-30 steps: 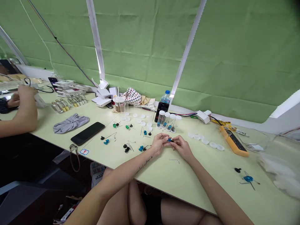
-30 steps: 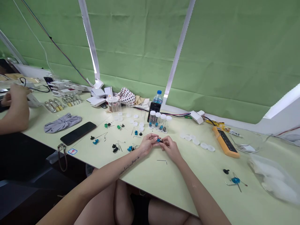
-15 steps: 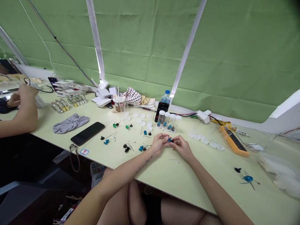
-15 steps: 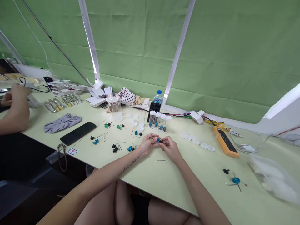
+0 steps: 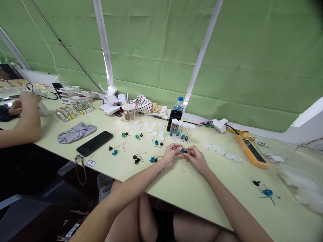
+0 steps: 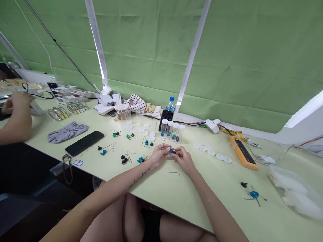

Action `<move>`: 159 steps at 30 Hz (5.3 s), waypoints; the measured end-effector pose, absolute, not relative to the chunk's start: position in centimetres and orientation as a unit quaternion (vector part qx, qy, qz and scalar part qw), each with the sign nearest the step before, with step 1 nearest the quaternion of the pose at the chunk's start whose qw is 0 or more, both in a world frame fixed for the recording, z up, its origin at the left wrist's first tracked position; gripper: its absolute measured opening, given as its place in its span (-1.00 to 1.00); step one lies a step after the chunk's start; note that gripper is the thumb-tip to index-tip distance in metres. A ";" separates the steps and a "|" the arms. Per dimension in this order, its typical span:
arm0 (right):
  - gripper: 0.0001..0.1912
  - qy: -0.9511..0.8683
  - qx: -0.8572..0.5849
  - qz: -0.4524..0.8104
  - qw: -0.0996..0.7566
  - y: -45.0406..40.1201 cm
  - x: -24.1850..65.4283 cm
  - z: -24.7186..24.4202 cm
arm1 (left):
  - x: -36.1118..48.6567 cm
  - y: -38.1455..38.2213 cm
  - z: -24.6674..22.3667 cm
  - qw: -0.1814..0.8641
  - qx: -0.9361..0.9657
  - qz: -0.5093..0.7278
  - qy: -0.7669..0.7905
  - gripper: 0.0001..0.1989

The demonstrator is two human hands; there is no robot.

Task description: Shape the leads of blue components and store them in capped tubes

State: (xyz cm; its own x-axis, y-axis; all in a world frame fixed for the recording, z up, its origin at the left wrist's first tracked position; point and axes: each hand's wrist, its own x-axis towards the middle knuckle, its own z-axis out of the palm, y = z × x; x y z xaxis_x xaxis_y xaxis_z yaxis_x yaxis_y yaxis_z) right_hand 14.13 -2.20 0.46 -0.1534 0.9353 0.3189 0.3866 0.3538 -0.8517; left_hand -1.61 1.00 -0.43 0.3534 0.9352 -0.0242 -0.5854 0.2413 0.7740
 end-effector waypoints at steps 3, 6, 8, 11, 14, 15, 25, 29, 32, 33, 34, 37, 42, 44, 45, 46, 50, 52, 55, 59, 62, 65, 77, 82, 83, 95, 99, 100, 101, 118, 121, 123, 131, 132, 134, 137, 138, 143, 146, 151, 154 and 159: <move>-0.65 -0.696 -0.478 0.298 0.446 -2.2 14.1 0.4 | -1.6 1.0 -0.3 0.745 0.349 0.507 0.256 -0.76; -0.67 -0.697 -0.478 0.303 0.440 -2.2 14.1 0.4 | -1.6 1.0 -0.4 0.746 0.352 0.505 0.253 -0.76; -0.68 -0.696 -0.477 0.311 0.436 -2.2 14.1 0.5 | -1.6 1.0 -0.5 0.747 0.352 0.506 0.248 -0.76; -0.68 -0.691 -0.478 0.322 0.436 -2.2 14.1 0.5 | -1.6 1.1 -0.6 0.748 0.353 0.506 0.243 -0.75; -0.68 -0.693 -0.478 0.318 0.436 -2.2 14.1 0.6 | -1.6 1.1 -0.7 0.748 0.355 0.505 0.243 -0.74; -0.68 -0.695 -0.478 0.312 0.436 -2.2 14.1 0.6 | -1.6 1.1 -0.7 0.748 0.355 0.505 0.243 -0.73; -0.69 -0.700 -0.475 0.310 0.435 -2.1 14.2 0.3 | -1.7 1.0 -0.6 0.746 0.357 0.505 0.248 -0.72; -0.70 -0.695 -0.474 0.324 0.433 -2.0 14.3 0.1 | -1.7 0.9 -0.5 0.747 0.355 0.507 0.243 -0.73; -0.68 -0.695 -0.475 0.320 0.435 -2.0 14.2 0.2 | -1.7 0.9 -0.5 0.748 0.351 0.507 0.246 -0.72; -0.67 -0.695 -0.476 0.315 0.437 -2.1 14.2 0.2 | -1.7 0.9 -0.4 0.749 0.349 0.506 0.247 -0.72; -0.66 -0.697 -0.476 0.309 0.438 -2.1 14.2 0.3 | -1.7 0.9 -0.4 0.750 0.348 0.506 0.247 -0.72; -0.64 -0.703 -0.476 0.296 0.438 -2.2 14.2 0.4 | -1.7 0.8 -0.2 0.752 0.341 0.510 0.242 -0.71; -0.69 -0.702 -0.470 0.305 0.440 -2.1 14.2 0.4 | -1.7 0.6 0.0 0.750 0.340 0.518 0.232 -0.70; -0.70 -0.699 -0.469 0.314 0.439 -2.1 14.2 0.4 | -1.7 0.6 0.0 0.750 0.343 0.519 0.226 -0.70; -0.70 -0.698 -0.469 0.318 0.437 -2.0 14.1 0.4 | -1.7 0.6 -0.1 0.749 0.344 0.520 0.224 -0.69; -0.70 -0.697 -0.470 0.323 0.434 -2.0 14.2 0.4 | -1.7 0.6 -0.1 0.749 0.343 0.520 0.227 -0.69; -0.71 -0.686 -0.479 0.342 0.428 -1.9 14.3 0.4 | -1.5 0.4 0.1 0.746 0.337 0.524 0.237 -0.67; -0.74 -0.685 -0.480 0.351 0.420 -1.9 14.4 0.3 | -1.4 0.2 0.3 0.742 0.334 0.527 0.245 -0.67; -0.77 -0.685 -0.482 0.361 0.410 -1.7 14.6 0.1 | -1.3 0.1 0.6 0.740 0.324 0.529 0.261 -0.67; -0.78 -0.680 -0.490 0.372 0.400 -1.4 14.8 -0.4 | -1.3 0.1 0.8 0.746 0.303 0.526 0.272 -0.66; -0.78 -0.683 -0.495 0.365 0.394 -1.4 14.8 -0.4 | -1.4 0.2 0.9 0.753 0.294 0.524 0.267 -0.67; -0.74 -0.686 -0.499 0.353 0.396 -1.5 14.7 -0.2 | -1.5 0.3 1.0 0.758 0.289 0.519 0.270 -0.67; -0.67 -0.669 -0.513 0.352 0.406 -1.3 14.8 -0.4 | -1.6 0.6 1.4 0.764 0.301 0.513 0.252 -0.68; -0.72 -0.667 -0.506 0.366 0.405 -1.4 14.7 0.1 | -1.6 0.6 1.5 0.763 0.316 0.505 0.251 -0.69; -0.72 -0.669 -0.505 0.368 0.403 -1.4 14.6 0.2 | -1.6 0.6 1.4 0.763 0.317 0.504 0.253 -0.69; -0.74 -0.673 -0.507 0.357 0.403 -1.3 14.8 -0.1 | -1.6 0.5 1.4 0.767 0.317 0.501 0.247 -0.68; -0.75 -0.676 -0.508 0.354 0.398 -1.4 14.8 -0.1 | -1.6 0.5 1.4 0.767 0.316 0.499 0.251 -0.68; -0.75 -0.676 -0.510 0.354 0.398 -1.4 14.9 -0.1 | -1.6 0.5 1.4 0.767 0.317 0.499 0.251 -0.68; -0.75 -0.675 -0.511 0.354 0.399 -1.4 14.9 -0.1 | -1.6 0.6 1.3 0.767 0.318 0.498 0.251 -0.68; -0.71 -0.673 -0.498 0.346 0.424 -1.8 14.5 0.5 | -1.5 0.7 1.2 0.770 0.319 0.496 0.244 -0.68; -0.73 -0.671 -0.485 0.356 0.433 -1.8 14.5 0.5 | -1.5 0.7 1.1 0.772 0.315 0.497 0.242 -0.69; -0.75 -0.671 -0.483 0.362 0.431 -1.8 14.6 0.3 | -1.5 0.8 1.0 0.774 0.313 0.496 0.239 -0.69; -0.72 -0.664 -0.492 0.376 0.420 -1.7 14.9 -0.3 | -1.7 0.8 1.0 0.775 0.323 0.492 0.231 -0.68; -0.71 -0.663 -0.493 0.377 0.419 -1.7 14.9 -0.3 | -1.7 0.8 1.0 0.775 0.325 0.492 0.230 -0.68; -0.70 -0.663 -0.494 0.378 0.417 -1.6 14.9 -0.3 | -1.6 0.8 0.9 0.775 0.327 0.491 0.228 -0.68; -0.68 -0.663 -0.500 0.375 0.411 -1.6 14.8 -0.2 | -1.6 0.9 0.9 0.774 0.329 0.489 0.230 -0.67; -0.68 -0.663 -0.502 0.375 0.409 -1.6 14.8 -0.1 | -1.6 0.9 0.9 0.774 0.330 0.488 0.231 -0.66; -0.71 -0.664 -0.501 0.377 0.408 -1.7 14.7 0.2 | -1.7 0.8 1.1 0.774 0.328 0.487 0.237 -0.66; -0.73 -0.666 -0.500 0.373 0.409 -1.7 14.8 0.1 | -1.7 0.8 1.0 0.777 0.327 0.485 0.235 -0.65; -0.73 -0.667 -0.505 0.370 0.405 -1.6 14.9 -0.1 | -1.6 0.8 0.7 0.776 0.334 0.486 0.225 -0.67; -0.73 -0.667 -0.510 0.365 0.402 -1.6 14.9 0.0 | -1.6 0.8 0.7 0.773 0.338 0.486 0.229 -0.68; -0.73 -0.669 -0.517 0.349 0.404 -1.7 14.7 0.3 | -1.6 0.9 0.8 0.774 0.327 0.490 0.231 -0.66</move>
State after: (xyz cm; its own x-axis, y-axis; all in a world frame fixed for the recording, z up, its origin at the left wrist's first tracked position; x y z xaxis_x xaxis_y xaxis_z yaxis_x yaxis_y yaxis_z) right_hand 14.70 -1.70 0.28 -0.1393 0.9739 0.1795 0.4107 0.2217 -0.8844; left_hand -1.56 0.87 0.78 0.4135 0.9098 -0.0374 -0.6071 0.3060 0.7333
